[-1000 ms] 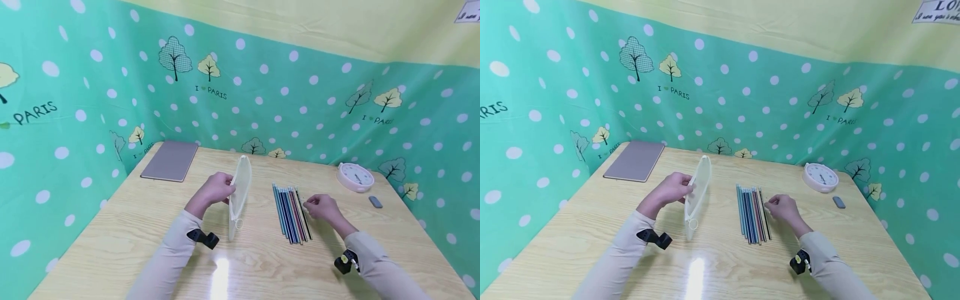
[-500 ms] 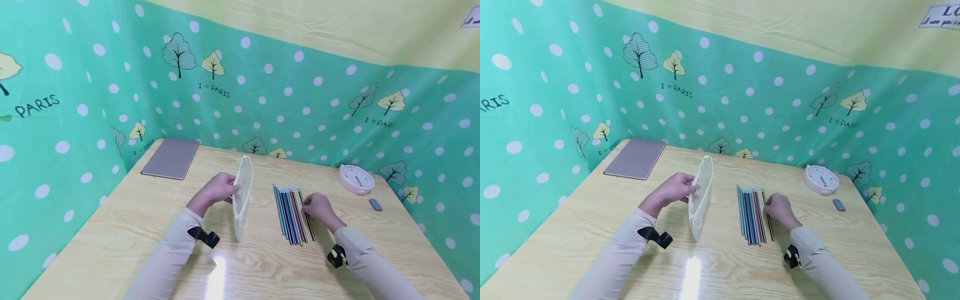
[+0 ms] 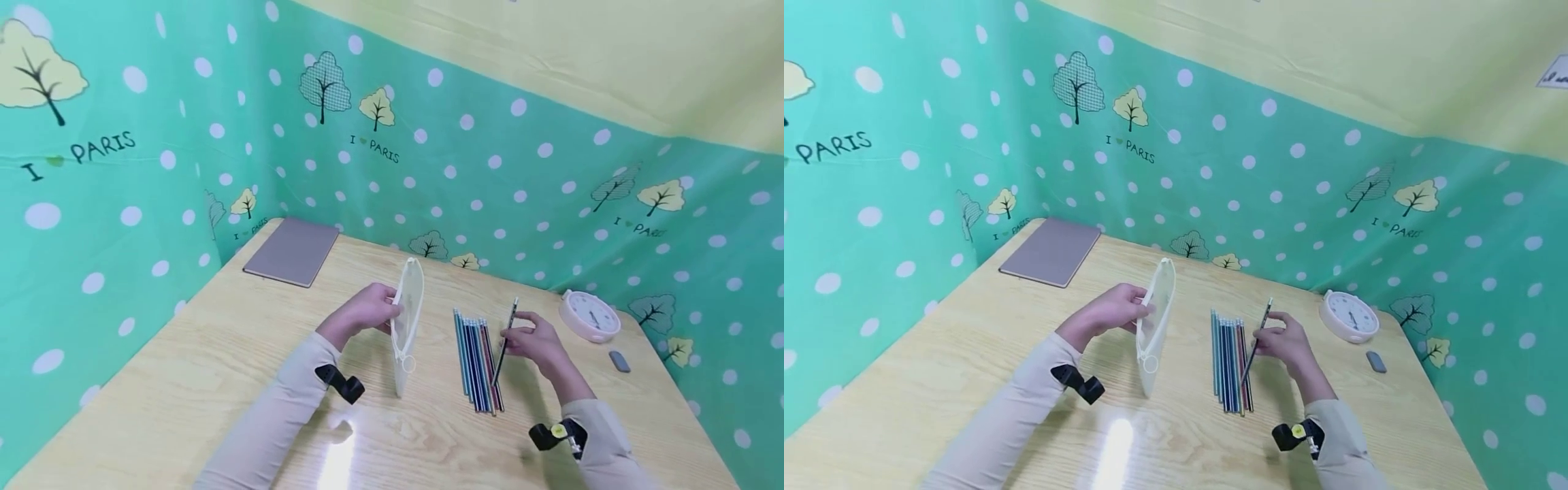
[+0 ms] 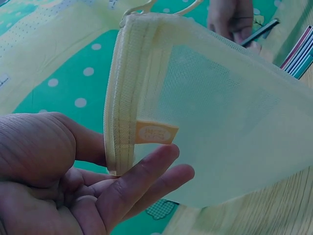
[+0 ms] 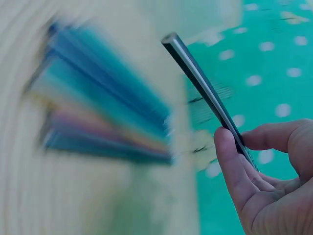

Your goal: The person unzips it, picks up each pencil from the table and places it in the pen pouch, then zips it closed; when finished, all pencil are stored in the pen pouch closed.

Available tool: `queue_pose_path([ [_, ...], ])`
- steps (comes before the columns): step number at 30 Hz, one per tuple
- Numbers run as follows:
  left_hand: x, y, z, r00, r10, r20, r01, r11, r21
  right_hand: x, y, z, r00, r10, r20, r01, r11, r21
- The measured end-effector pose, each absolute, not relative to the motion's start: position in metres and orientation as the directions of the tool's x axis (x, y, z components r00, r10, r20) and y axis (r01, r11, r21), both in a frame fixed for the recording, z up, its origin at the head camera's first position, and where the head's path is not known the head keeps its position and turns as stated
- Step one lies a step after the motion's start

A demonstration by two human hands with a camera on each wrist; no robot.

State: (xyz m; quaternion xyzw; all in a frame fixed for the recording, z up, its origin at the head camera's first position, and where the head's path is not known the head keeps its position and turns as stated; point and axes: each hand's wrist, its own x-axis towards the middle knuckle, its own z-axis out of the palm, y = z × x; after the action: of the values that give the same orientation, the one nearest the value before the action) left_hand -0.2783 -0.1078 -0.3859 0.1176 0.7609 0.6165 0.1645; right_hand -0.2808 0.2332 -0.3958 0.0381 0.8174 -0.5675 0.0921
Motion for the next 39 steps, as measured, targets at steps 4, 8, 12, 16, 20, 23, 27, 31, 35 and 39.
queue_pose_path([
  [4, -0.278, -0.108, -0.386, -0.915, 0.388, -0.106, -0.022, 0.213, 0.977, -0.272, 0.221, -0.384, -0.987, -0.082, -0.136, 0.111, 0.253, -0.961],
  [8, -0.277, -0.109, -0.386, -0.915, 0.388, -0.107, -0.025, 0.21, 0.977, -0.265, 0.198, -0.372, -0.991, -0.106, -0.083, 0.063, 0.177, -0.982],
  [12, -0.276, -0.109, -0.388, -0.916, 0.386, -0.111, -0.031, 0.208, 0.978, -0.261, 0.172, -0.365, -0.992, -0.114, -0.044, 0.036, 0.074, -0.997],
  [16, -0.275, -0.108, -0.391, -0.916, 0.385, -0.113, -0.035, 0.203, 0.979, -0.26, 0.149, -0.362, -0.992, -0.127, -0.03, 0.029, 0.008, -1.0],
  [20, -0.274, -0.106, -0.39, -0.914, 0.391, -0.111, -0.035, 0.196, 0.98, -0.263, 0.132, -0.358, -0.992, -0.129, -0.01, 0.014, -0.033, -0.999],
  [23, -0.275, -0.106, -0.387, -0.912, 0.397, -0.103, -0.027, 0.193, 0.981, -0.267, 0.123, -0.354, -0.992, -0.13, 0.006, -0.001, -0.043, -0.999],
  [27, -0.276, -0.106, -0.384, -0.916, 0.387, -0.11, -0.033, 0.2, 0.979, -0.271, 0.113, -0.355, -0.99, -0.14, 0.02, -0.015, -0.034, -0.999],
  [31, -0.277, -0.106, -0.383, -0.919, 0.376, -0.118, -0.037, 0.216, 0.976, -0.274, 0.103, -0.357, -0.989, -0.14, 0.038, -0.031, -0.048, -0.998],
  [35, -0.28, -0.102, -0.382, -0.915, 0.386, -0.117, -0.033, 0.217, 0.976, -0.277, 0.096, -0.358, -0.993, -0.11, 0.043, -0.037, -0.051, -0.998],
  [39, -0.28, -0.098, -0.381, -0.915, 0.388, -0.109, -0.019, 0.227, 0.974, -0.278, 0.093, -0.358, -0.994, -0.093, 0.052, -0.049, -0.036, -0.998],
])
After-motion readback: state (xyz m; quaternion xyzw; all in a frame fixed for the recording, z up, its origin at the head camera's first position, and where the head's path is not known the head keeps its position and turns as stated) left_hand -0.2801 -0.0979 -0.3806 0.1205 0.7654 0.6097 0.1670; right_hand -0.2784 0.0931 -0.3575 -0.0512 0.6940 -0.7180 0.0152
